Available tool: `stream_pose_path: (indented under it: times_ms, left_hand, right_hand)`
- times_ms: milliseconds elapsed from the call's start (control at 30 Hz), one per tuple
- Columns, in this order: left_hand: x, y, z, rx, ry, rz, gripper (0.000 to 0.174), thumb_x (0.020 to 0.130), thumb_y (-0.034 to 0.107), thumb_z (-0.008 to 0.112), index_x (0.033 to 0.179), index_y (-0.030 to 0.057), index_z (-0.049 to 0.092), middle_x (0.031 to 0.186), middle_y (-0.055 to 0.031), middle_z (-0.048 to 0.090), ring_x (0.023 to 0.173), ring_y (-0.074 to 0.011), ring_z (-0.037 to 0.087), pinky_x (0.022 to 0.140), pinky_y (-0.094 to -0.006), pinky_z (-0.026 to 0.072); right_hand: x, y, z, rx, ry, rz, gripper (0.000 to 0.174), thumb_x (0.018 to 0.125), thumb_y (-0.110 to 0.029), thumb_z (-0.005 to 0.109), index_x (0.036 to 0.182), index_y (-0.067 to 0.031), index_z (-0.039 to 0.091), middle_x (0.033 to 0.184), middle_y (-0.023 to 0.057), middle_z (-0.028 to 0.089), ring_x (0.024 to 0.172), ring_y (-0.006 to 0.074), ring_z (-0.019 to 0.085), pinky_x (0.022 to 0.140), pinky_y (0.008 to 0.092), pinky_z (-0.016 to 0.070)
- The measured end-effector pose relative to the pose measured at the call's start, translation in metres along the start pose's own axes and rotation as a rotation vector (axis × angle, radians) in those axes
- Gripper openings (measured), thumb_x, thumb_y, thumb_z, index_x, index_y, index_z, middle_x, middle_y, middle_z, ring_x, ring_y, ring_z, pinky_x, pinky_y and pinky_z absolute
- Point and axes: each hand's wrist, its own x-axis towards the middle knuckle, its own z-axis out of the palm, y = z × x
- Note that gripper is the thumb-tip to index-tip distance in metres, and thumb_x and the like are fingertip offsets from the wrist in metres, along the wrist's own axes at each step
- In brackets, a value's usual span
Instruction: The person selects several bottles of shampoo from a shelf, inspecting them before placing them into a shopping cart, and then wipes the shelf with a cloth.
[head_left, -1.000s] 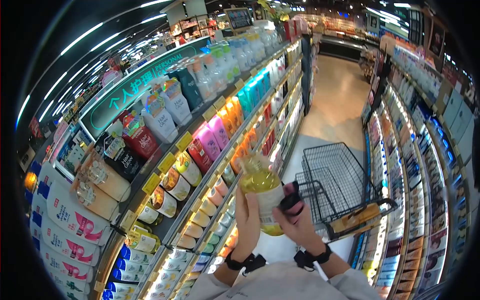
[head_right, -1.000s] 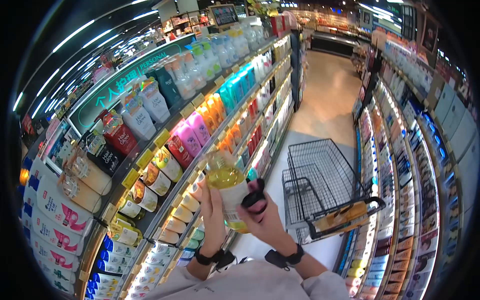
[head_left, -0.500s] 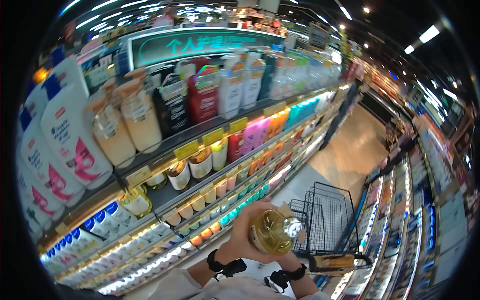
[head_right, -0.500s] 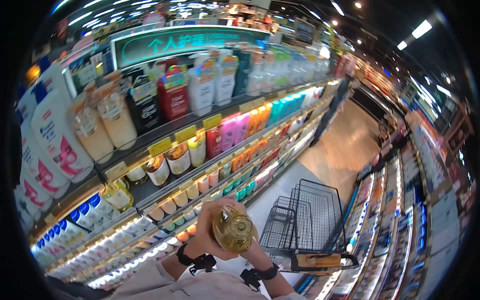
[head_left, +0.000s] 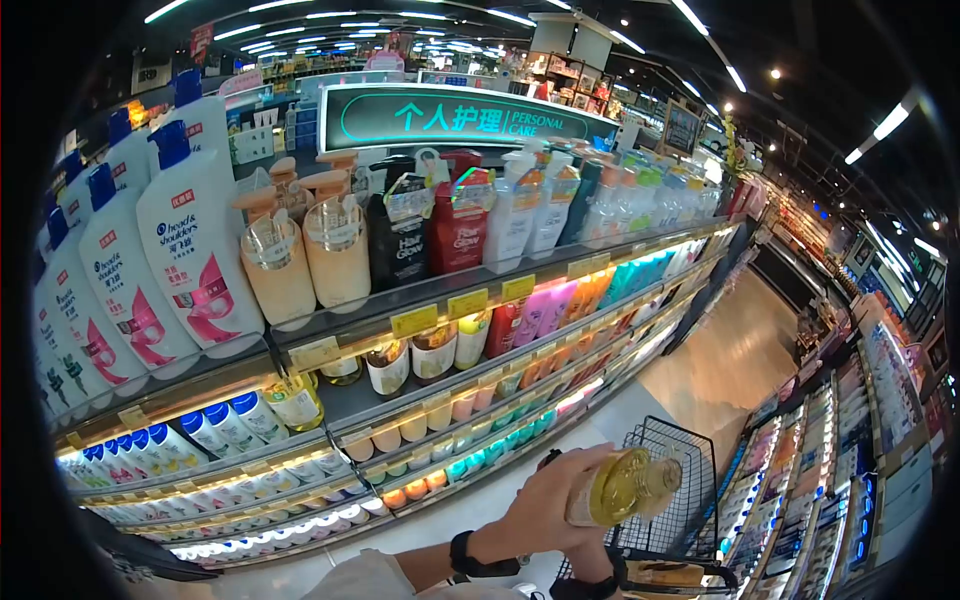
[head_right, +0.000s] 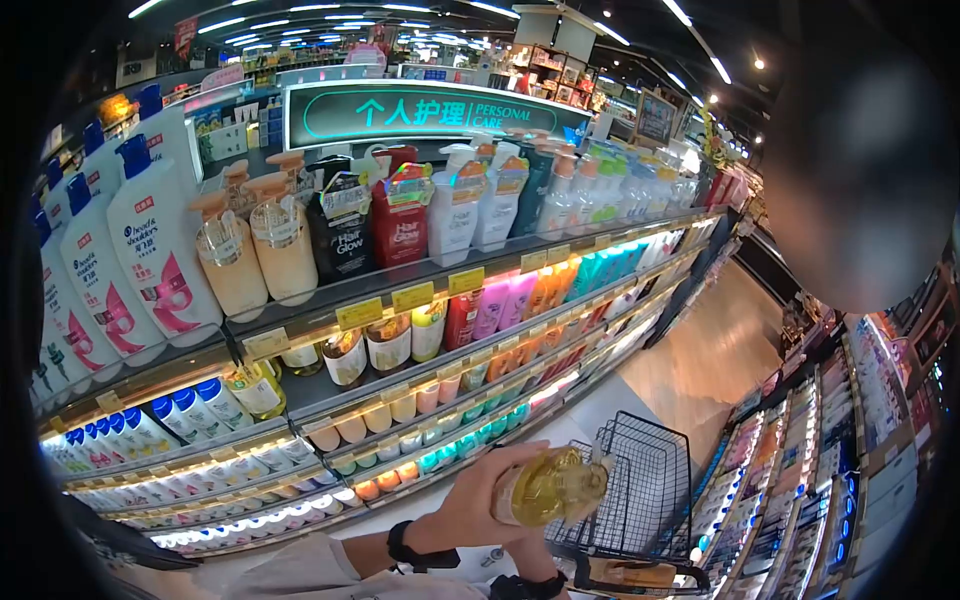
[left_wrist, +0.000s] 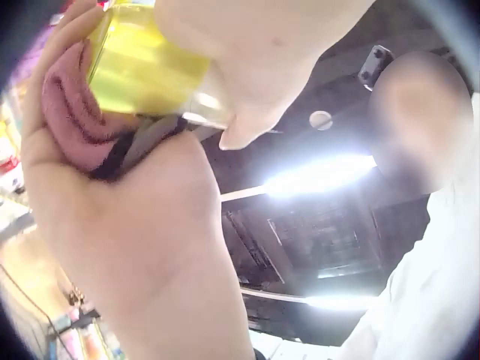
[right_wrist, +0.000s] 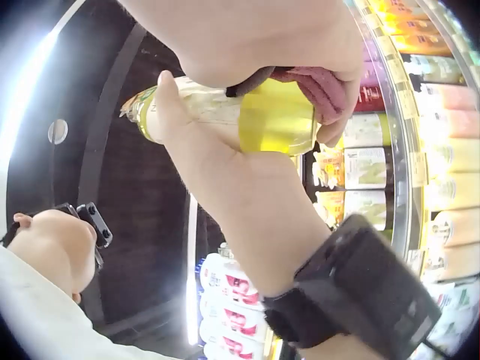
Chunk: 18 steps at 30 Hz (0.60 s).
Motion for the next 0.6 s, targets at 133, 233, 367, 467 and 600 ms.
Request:
stream_pose_path:
  times_ms: [133,233,367,467,600]
  left_hand:
    - [0.013,0.02,0.025,0.012,0.007,0.184,0.075,0.075,0.023,0.086,0.138,0.0024,0.05,0.128,-0.0131,0.061,0.115,-0.0266,0.061,0.099,-0.0383,0.0472]
    - [0.014,0.018,0.059,-0.135,0.048,0.041,0.066,0.08,0.021,0.083,0.135,0.0001,0.052,0.122,-0.0111,0.064,0.11,-0.021,0.063,0.095,-0.0356,0.0502]
    - [0.026,0.004,0.103,-0.435,0.129,-0.185,0.052,0.093,0.017,0.07,0.136,-0.0012,0.048,0.116,-0.0085,0.066,0.103,-0.0148,0.064,0.089,-0.0316,0.0525]
    - [0.029,0.002,0.14,-0.525,0.169,-0.29,0.047,0.096,0.011,0.064,0.138,-0.0005,0.044,0.12,-0.0088,0.064,0.105,-0.0147,0.063,0.089,-0.0306,0.052]
    - [0.029,0.007,0.18,-0.264,0.028,-0.185,0.049,0.091,0.007,0.07,0.134,-0.0012,0.047,0.124,-0.0087,0.061,0.111,-0.0165,0.06,0.094,-0.0309,0.0489]
  right_hand:
    - [-0.016,-0.012,-0.034,0.086,-0.044,-0.031,0.047,0.108,-0.037,0.035,0.146,-0.0088,0.038,0.139,0.0097,0.051,0.126,0.0159,0.053,0.102,0.0374,0.0482]
    - [-0.017,-0.028,-0.096,0.6,-0.561,0.24,0.049,0.106,-0.044,0.037,0.144,-0.0136,0.042,0.132,0.0088,0.055,0.125,0.0195,0.054,0.103,0.0384,0.0469]
    - [-0.046,-0.084,-0.102,0.137,-0.067,-0.031,0.048,0.105,-0.042,0.043,0.138,-0.0075,0.049,0.12,0.0068,0.062,0.113,0.0161,0.057,0.097,0.0315,0.0461]
    - [-0.069,-0.12,-0.108,-0.232,0.132,-0.278,0.041,0.108,-0.022,0.041,0.143,-0.001,0.039,0.128,0.0048,0.054,0.115,0.0099,0.051,0.1,0.0257,0.0396]
    - [-0.079,-0.129,-0.136,-0.025,0.084,-0.34,0.051,0.102,-0.006,0.049,0.148,-0.001,0.028,0.134,0.0062,0.049,0.119,0.0112,0.049,0.099,0.0261,0.0419]
